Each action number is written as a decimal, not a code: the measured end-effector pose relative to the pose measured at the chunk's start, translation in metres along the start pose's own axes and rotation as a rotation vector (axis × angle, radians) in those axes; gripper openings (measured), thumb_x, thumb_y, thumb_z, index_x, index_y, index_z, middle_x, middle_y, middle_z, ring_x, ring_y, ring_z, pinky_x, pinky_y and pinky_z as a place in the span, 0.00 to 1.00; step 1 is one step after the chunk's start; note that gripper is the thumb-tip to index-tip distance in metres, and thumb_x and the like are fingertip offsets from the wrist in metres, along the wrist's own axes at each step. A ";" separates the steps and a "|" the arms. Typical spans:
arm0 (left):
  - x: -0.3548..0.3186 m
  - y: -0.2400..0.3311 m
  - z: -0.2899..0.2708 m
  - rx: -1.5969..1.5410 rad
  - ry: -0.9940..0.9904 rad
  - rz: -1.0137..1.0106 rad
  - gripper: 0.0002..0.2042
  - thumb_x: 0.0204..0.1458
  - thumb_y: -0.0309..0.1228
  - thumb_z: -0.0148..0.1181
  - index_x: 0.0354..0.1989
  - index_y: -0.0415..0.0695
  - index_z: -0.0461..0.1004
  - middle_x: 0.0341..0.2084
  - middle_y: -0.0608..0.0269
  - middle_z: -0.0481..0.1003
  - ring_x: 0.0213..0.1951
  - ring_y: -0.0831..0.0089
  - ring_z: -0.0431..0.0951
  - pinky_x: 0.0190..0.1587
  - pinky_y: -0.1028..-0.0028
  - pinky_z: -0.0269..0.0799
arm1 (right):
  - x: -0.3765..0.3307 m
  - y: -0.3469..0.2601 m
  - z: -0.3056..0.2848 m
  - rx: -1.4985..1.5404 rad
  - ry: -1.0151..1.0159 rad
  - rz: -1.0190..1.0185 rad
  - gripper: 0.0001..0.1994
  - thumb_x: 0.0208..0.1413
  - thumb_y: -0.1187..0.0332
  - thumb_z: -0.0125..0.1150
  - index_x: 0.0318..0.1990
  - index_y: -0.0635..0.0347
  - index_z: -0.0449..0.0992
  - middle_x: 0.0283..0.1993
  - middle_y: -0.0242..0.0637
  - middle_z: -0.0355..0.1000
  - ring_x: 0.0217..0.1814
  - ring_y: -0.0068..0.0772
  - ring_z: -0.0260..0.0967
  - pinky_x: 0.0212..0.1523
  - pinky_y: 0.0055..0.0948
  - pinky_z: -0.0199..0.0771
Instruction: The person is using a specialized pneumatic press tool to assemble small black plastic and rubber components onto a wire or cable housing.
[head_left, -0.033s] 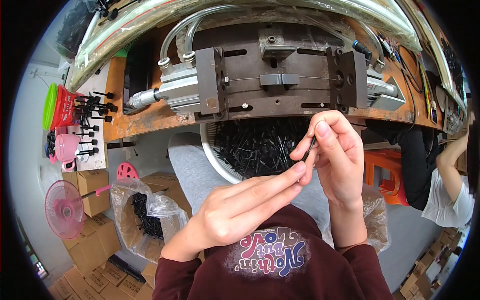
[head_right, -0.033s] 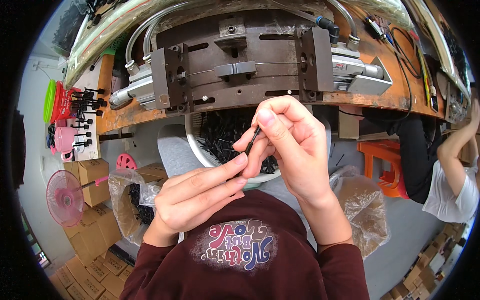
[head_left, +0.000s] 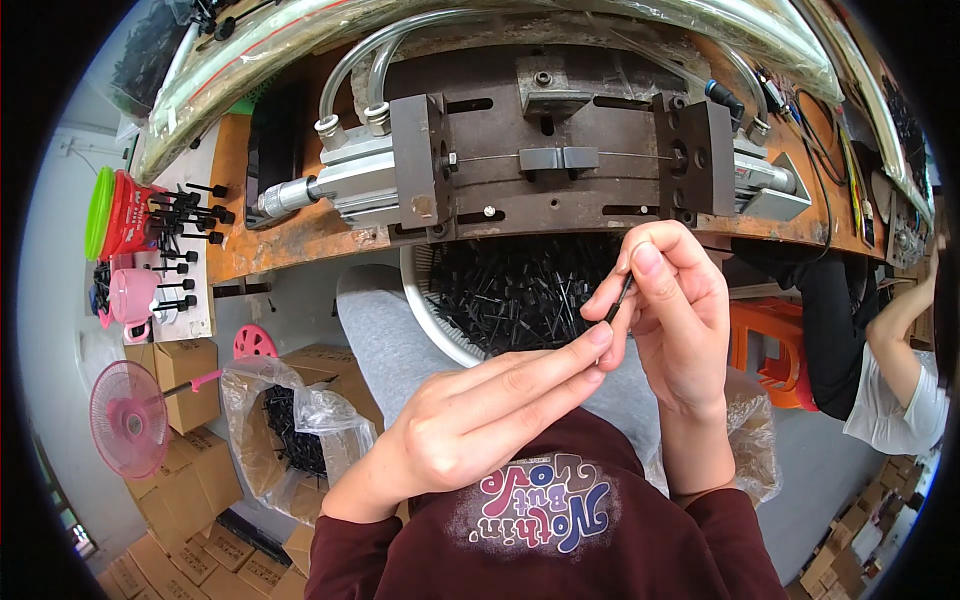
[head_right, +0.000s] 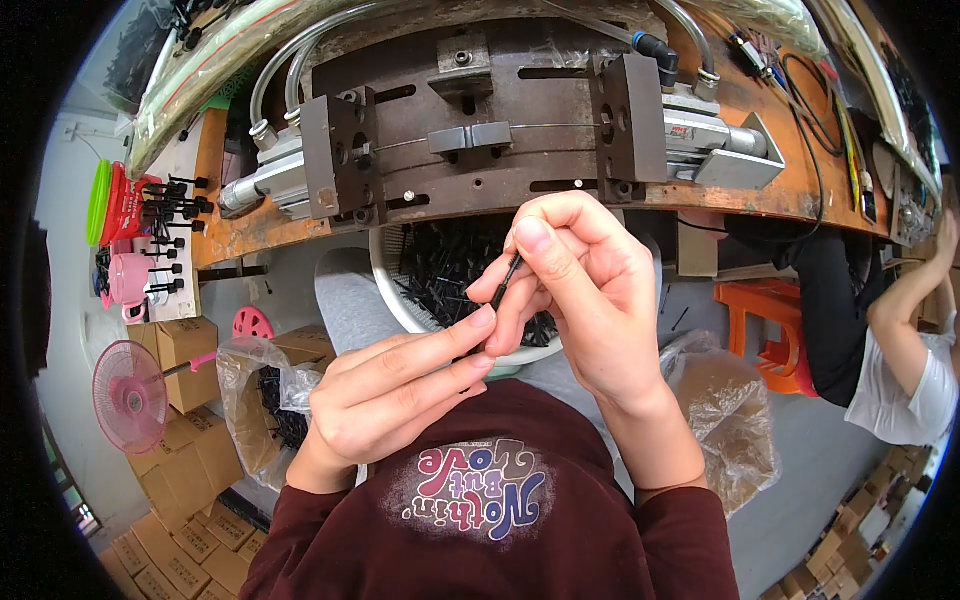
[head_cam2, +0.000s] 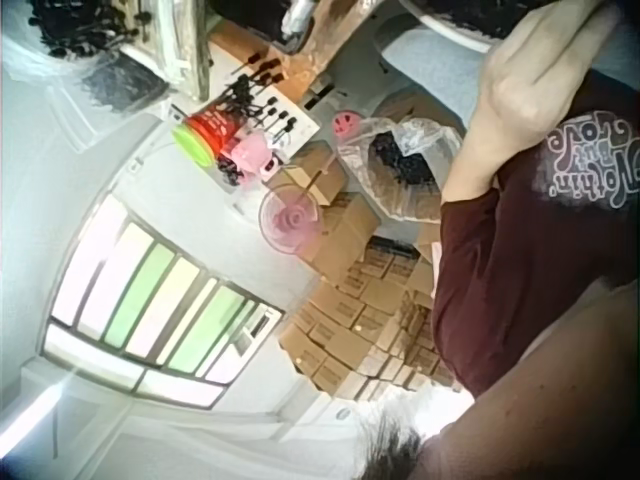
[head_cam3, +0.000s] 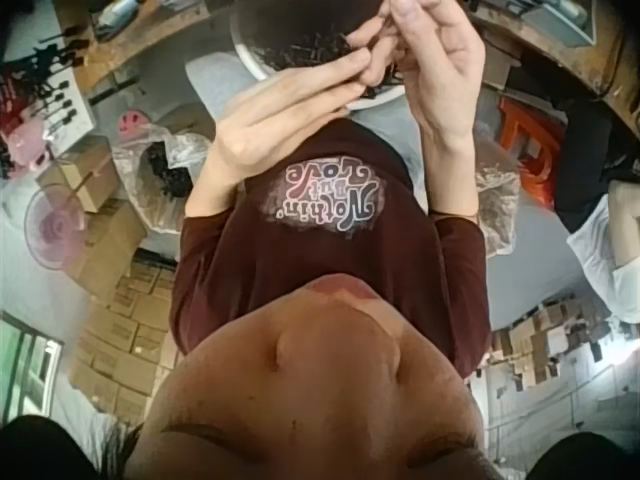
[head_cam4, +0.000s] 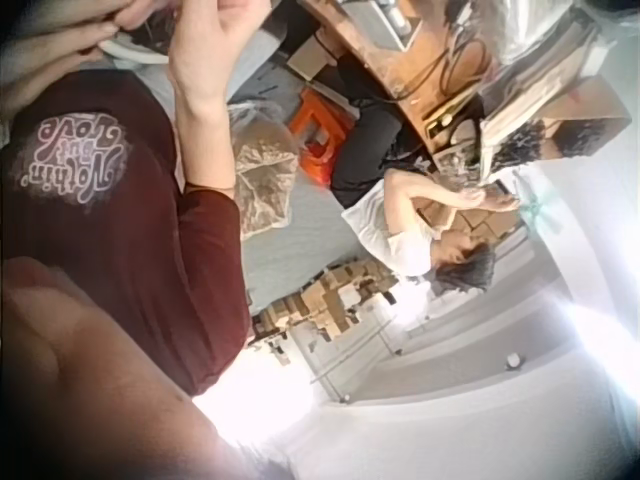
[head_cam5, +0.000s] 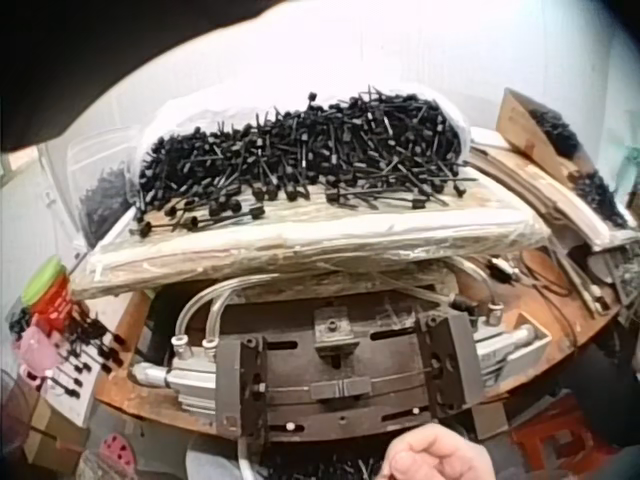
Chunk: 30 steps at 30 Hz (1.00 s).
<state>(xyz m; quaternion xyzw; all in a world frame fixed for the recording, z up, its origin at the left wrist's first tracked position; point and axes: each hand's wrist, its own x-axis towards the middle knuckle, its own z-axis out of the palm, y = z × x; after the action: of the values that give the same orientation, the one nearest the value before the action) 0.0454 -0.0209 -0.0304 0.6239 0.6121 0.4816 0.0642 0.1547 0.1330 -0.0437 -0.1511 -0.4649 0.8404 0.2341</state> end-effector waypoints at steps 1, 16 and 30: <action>0.001 0.000 0.000 -0.035 -0.004 -0.010 0.14 0.37 0.20 0.71 0.35 0.35 0.81 0.43 0.48 0.78 0.35 0.63 0.83 0.36 0.73 0.82 | -0.001 -0.001 0.000 -0.014 -0.004 0.001 0.09 0.67 0.69 0.46 0.41 0.67 0.67 0.30 0.51 0.75 0.20 0.28 0.74 0.21 0.22 0.76; -0.001 0.002 -0.009 -0.090 -0.032 0.032 0.12 0.36 0.20 0.68 0.33 0.34 0.81 0.40 0.47 0.79 0.36 0.63 0.83 0.35 0.73 0.82 | -0.020 -0.015 0.017 -0.178 -0.017 -0.102 0.06 0.65 0.77 0.46 0.43 0.71 0.66 0.32 0.51 0.75 0.22 0.25 0.73 0.23 0.21 0.74; 0.000 -0.001 -0.009 -0.111 -0.041 0.014 0.14 0.35 0.23 0.70 0.34 0.36 0.81 0.41 0.47 0.79 0.34 0.64 0.83 0.35 0.73 0.81 | -0.019 -0.011 0.015 -0.155 -0.016 -0.083 0.06 0.65 0.77 0.46 0.45 0.70 0.66 0.34 0.49 0.76 0.22 0.21 0.71 0.22 0.18 0.71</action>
<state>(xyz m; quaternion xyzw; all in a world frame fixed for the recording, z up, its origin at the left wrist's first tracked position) 0.0388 -0.0248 -0.0265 0.6334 0.5785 0.5025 0.1078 0.1669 0.1172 -0.0254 -0.1428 -0.5364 0.7925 0.2526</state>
